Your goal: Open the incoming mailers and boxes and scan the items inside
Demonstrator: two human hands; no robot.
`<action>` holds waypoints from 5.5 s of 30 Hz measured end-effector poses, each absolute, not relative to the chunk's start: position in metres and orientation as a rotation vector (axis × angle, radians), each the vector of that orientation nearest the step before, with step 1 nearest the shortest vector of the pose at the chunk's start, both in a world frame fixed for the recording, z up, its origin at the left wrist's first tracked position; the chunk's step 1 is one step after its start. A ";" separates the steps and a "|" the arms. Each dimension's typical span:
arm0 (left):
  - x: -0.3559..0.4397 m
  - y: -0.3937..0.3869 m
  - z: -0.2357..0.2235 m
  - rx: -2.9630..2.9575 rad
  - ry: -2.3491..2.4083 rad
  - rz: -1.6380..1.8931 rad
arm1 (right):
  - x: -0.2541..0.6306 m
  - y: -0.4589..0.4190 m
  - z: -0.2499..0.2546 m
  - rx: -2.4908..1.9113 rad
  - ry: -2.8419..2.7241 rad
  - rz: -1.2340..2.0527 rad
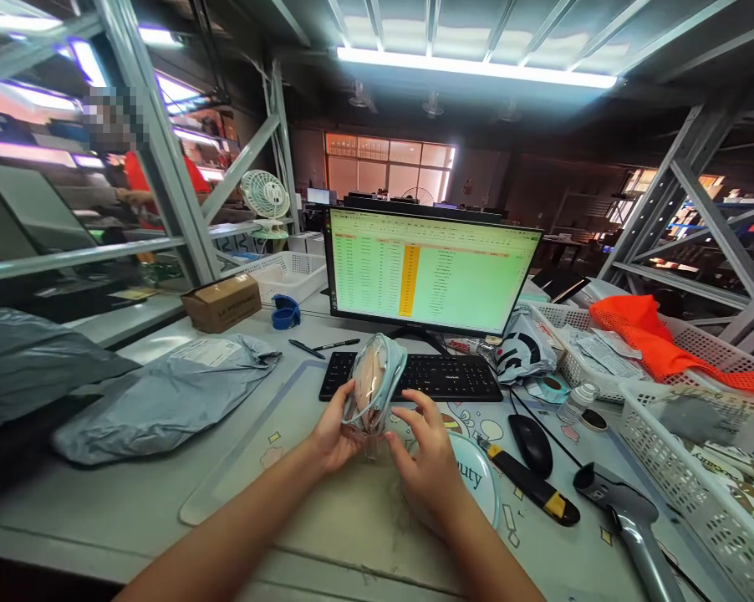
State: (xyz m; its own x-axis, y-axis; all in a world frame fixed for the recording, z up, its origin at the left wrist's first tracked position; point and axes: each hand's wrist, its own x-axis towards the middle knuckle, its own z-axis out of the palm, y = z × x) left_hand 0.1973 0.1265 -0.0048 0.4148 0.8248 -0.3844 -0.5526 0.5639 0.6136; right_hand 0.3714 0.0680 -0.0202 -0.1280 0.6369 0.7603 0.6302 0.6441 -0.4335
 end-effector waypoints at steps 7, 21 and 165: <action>0.218 0.114 -0.031 0.664 0.687 1.038 | 0.370 0.072 -0.018 -1.244 -1.668 -0.136; 0.225 0.095 -0.030 0.804 0.688 1.080 | 0.380 0.085 -0.028 -1.265 -1.655 -0.294; 0.188 0.129 -0.053 2.069 0.540 1.466 | 0.420 0.054 0.025 -1.133 -1.543 1.013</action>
